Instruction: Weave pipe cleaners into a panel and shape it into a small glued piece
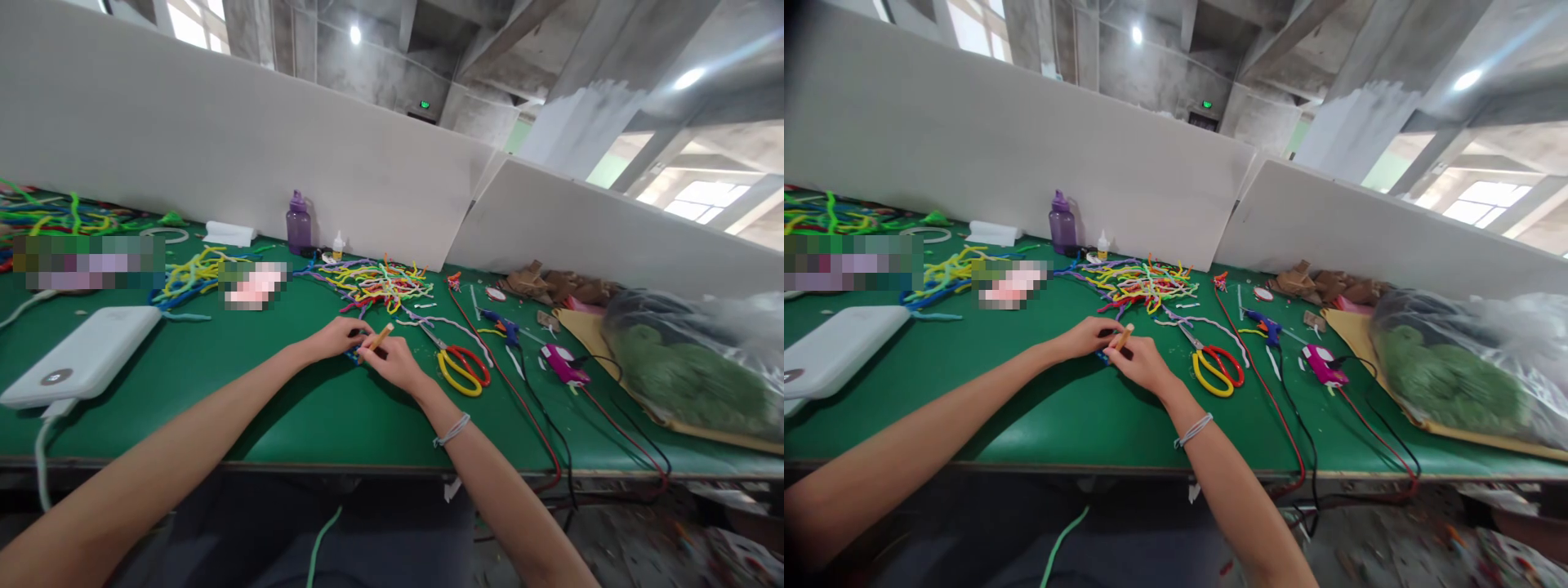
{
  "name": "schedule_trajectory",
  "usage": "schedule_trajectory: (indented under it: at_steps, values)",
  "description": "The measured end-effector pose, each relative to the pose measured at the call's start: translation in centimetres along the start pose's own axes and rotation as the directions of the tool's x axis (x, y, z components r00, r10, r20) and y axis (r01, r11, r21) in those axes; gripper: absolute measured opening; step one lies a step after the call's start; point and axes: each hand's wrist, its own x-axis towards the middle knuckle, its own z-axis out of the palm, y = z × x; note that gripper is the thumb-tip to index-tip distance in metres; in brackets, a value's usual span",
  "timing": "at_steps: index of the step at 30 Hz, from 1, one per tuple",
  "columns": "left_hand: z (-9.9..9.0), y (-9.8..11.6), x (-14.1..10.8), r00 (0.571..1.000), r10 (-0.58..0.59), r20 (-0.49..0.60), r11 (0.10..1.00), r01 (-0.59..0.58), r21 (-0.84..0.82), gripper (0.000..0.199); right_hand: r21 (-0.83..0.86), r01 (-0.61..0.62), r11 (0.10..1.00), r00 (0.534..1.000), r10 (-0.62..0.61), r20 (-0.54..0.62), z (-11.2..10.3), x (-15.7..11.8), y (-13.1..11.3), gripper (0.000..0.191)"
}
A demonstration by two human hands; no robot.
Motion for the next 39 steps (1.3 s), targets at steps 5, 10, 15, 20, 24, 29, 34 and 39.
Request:
schedule_trajectory:
  at_steps: [5,10,15,20,24,29,34,39]
  values:
    - [0.0,-0.2,0.0,1.000,0.018,0.005,0.999,-0.018,-0.039,0.025,0.008,0.019,1.000,1.000,-0.019,0.013,0.1,-0.1,-0.3,0.024]
    - [0.0,-0.2,0.0,1.000,0.021,0.004,1.000,-0.021,-0.017,0.026,0.011,0.021,1.000,0.999,-0.020,-0.038,0.1,0.0,-0.1,0.024]
    - [0.0,-0.1,-0.1,1.000,0.012,-0.013,0.998,-0.011,0.063,0.026,0.010,-0.055,0.998,0.987,0.056,-0.154,-0.3,0.2,0.6,0.026]
    - [0.0,-0.3,0.0,1.000,0.026,-0.001,0.999,-0.026,0.044,0.025,-0.013,-0.019,1.000,0.999,0.018,-0.040,-0.1,0.0,0.9,0.024]
    - [0.0,-0.4,0.0,1.000,0.028,-0.008,0.998,-0.028,0.062,0.024,-0.025,-0.035,0.999,0.993,0.032,-0.114,-0.1,0.0,1.0,0.026]
    - [0.1,-0.4,0.1,0.999,0.039,-0.005,0.998,-0.039,0.058,0.025,-0.038,-0.023,0.999,0.996,0.019,-0.092,-0.2,0.1,1.1,0.026]
    - [0.1,-0.5,0.1,0.999,0.046,-0.006,0.997,-0.046,0.066,0.025,-0.056,-0.031,0.998,0.995,0.025,-0.101,-0.4,0.2,1.1,0.026]
    - [0.2,-0.6,0.2,0.999,0.038,-0.005,0.997,-0.037,0.075,0.025,-0.070,-0.038,0.997,0.993,0.030,-0.113,-0.4,0.3,1.2,0.025]
